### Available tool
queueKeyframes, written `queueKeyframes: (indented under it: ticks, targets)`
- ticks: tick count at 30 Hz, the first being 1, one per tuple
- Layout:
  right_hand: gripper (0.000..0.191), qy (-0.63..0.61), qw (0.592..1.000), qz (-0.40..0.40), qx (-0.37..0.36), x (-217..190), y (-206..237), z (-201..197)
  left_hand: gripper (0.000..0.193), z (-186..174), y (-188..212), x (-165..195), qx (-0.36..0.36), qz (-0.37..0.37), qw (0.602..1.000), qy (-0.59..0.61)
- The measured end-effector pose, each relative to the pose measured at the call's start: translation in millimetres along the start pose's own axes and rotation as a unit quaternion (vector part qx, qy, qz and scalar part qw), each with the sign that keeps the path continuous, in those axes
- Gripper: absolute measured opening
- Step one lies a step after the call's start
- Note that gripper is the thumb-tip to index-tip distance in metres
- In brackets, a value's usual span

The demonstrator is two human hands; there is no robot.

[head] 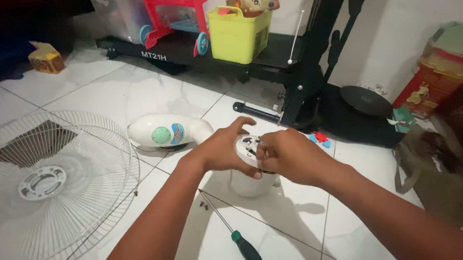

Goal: The person disassembles an electric fan on a tiled floor, removing the rear housing cover and pulling the motor assembly out of its casing. They then use a screwdriver and a cordless screwdriver to unscrew parts from the motor, working on the fan components one at a time.

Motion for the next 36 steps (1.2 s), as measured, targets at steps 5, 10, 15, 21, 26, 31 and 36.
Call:
queueKeyframes:
  ticks: [5, 10, 15, 21, 26, 31, 36]
  targets:
    - [0.025, -0.031, 0.999, 0.007, 0.038, 14.3, -10.8, 0.2, 0.107, 8.0, 5.1, 4.4, -0.002, 0.022, 0.998, -0.06]
    - [0.054, -0.021, 0.98, 0.011, 0.197, 43.3, -13.1, 18.7, 0.104, 14.9, 18.7, 8.1, 0.021, 0.082, 0.995, -0.043]
    - [0.056, -0.046, 0.978, 0.175, 0.101, 79.0, -13.1, 30.3, 0.113, 23.2, 22.8, 7.8, 0.021, -0.037, 0.993, -0.106]
    - [0.052, -0.184, 0.959, 0.199, 0.087, 95.6, -5.7, 40.7, 0.116, 29.6, 24.8, 4.9, 0.09, 0.145, 0.965, -0.199]
    - [0.062, -0.28, 0.922, 0.245, 0.109, 91.2, -2.0, 30.9, 0.118, 22.5, 17.6, 16.2, 0.073, 0.085, 0.977, -0.183]
    - [0.066, -0.329, 0.908, 0.215, 0.143, 74.4, 8.5, 3.7, 0.112, 5.3, 18.1, 33.1, 0.097, 0.111, 0.974, -0.17]
    - [0.063, -0.317, 0.914, 0.194, 0.163, 46.3, 9.7, -10.9, 0.104, -13.6, 31.1, 31.5, 0.19, 0.187, 0.952, -0.15]
Point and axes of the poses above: each hand's wrist, its own y-axis away from the middle knuckle, its own z-axis out of the palm, x = y × z, the point moved 1 cm from there along -y, towards the middle knuckle, and after that the axes turned 4 degrees about -y, right-handed, at the moved point
